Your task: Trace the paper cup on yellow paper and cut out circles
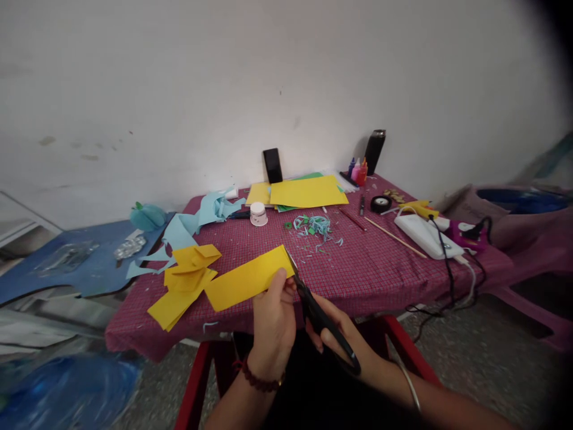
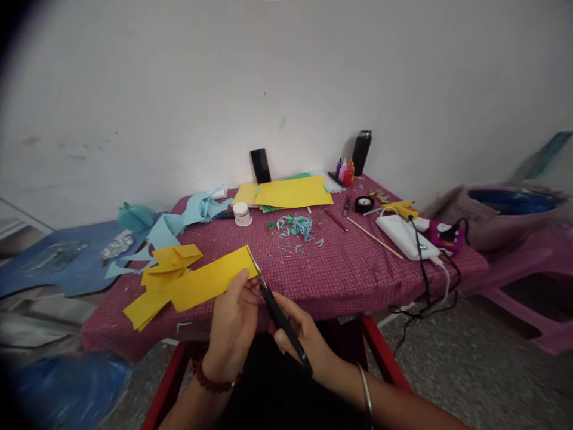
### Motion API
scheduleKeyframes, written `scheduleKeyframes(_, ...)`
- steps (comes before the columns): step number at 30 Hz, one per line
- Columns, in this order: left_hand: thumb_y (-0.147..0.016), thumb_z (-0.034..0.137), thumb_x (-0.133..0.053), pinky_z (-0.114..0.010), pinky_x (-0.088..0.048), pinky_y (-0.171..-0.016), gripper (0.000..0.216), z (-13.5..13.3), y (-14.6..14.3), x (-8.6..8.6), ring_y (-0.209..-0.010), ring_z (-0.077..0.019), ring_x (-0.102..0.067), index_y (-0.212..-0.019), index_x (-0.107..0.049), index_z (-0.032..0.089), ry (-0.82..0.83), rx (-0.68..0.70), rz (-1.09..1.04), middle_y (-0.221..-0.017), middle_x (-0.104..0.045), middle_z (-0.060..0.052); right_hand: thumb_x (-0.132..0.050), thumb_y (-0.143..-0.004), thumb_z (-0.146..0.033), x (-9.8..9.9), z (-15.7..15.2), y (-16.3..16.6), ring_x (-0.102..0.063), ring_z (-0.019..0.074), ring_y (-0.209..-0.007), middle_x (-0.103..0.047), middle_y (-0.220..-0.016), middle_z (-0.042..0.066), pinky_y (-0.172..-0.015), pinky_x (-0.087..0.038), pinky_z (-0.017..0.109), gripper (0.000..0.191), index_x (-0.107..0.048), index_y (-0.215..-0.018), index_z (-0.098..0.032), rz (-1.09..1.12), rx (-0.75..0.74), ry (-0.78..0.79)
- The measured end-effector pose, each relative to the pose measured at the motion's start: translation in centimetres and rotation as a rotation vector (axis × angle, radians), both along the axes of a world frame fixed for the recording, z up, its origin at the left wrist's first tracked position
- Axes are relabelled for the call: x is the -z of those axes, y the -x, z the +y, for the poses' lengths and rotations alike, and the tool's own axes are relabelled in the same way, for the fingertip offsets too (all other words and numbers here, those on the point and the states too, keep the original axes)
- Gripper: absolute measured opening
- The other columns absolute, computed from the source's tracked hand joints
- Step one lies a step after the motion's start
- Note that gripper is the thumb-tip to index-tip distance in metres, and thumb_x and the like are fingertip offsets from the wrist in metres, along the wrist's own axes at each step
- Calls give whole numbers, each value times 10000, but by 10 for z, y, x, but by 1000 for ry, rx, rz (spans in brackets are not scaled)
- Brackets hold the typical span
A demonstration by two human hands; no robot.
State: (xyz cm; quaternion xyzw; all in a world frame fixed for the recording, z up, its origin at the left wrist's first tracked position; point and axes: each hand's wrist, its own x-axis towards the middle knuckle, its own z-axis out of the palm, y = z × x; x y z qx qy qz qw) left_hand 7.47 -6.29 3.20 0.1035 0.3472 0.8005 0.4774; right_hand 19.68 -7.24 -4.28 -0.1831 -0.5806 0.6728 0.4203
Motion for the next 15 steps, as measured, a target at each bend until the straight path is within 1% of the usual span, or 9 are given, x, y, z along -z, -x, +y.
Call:
scheduleKeyframes(3,-605,174,-791,-233,-472,-635,211,-1,1,-1,-603,-89,-582,-750,-638,156,3,15,-24,-699,-651,34,-601,-807,-636,0,-2,0,-397,94,-563,-484,-726,-21,-507,-332,227,748,-417,-1400,-220,-25,2,13)
scheduleKeyframes(7,-602,144,-796,-210,-479,-572,211,-4,2,-1,-575,-93,-588,-737,-634,142,30,21,-49,-657,-643,27,-609,-799,-636,1,-3,0,-377,95,-553,-467,-702,-29,-498,-316,228,742,-431,-1385,-218,-22,7,38)
scheduleKeyframes(9,-665,130,-763,-193,-482,-541,154,-7,3,-3,-573,-94,-601,-755,-638,129,55,49,-88,-656,-647,11,-613,-782,-654,1,-3,1,-364,99,-550,-460,-686,-31,-498,-312,235,758,-447,-1374,-210,-8,16,31)
scheduleKeyframes(11,-753,96,-687,-170,-486,-518,66,-9,5,-7,-581,-88,-613,-796,-643,119,95,68,-136,-690,-660,-5,-619,-771,-663,2,-2,2,-361,104,-551,-460,-677,-31,-504,-317,241,769,-453,-1371,-212,-2,29,24)
scheduleKeyframes(13,-810,48,-610,-155,-513,-546,85,-11,6,-10,-612,-77,-631,-839,-645,120,137,52,-183,-751,-677,-12,-639,-763,-652,2,-2,2,-362,104,-549,-459,-671,-35,-508,-321,240,760,-460,-1366,-226,-6,37,26)
scheduleKeyframes(15,-834,17,-568,-158,-551,-618,127,-11,6,-12,-648,-72,-646,-831,-642,120,166,16,-218,-787,-682,-12,-657,-760,-633,2,-2,2,-370,101,-551,-467,-691,-32,-508,-323,237,748,-462,-1365,-238,-13,35,36)
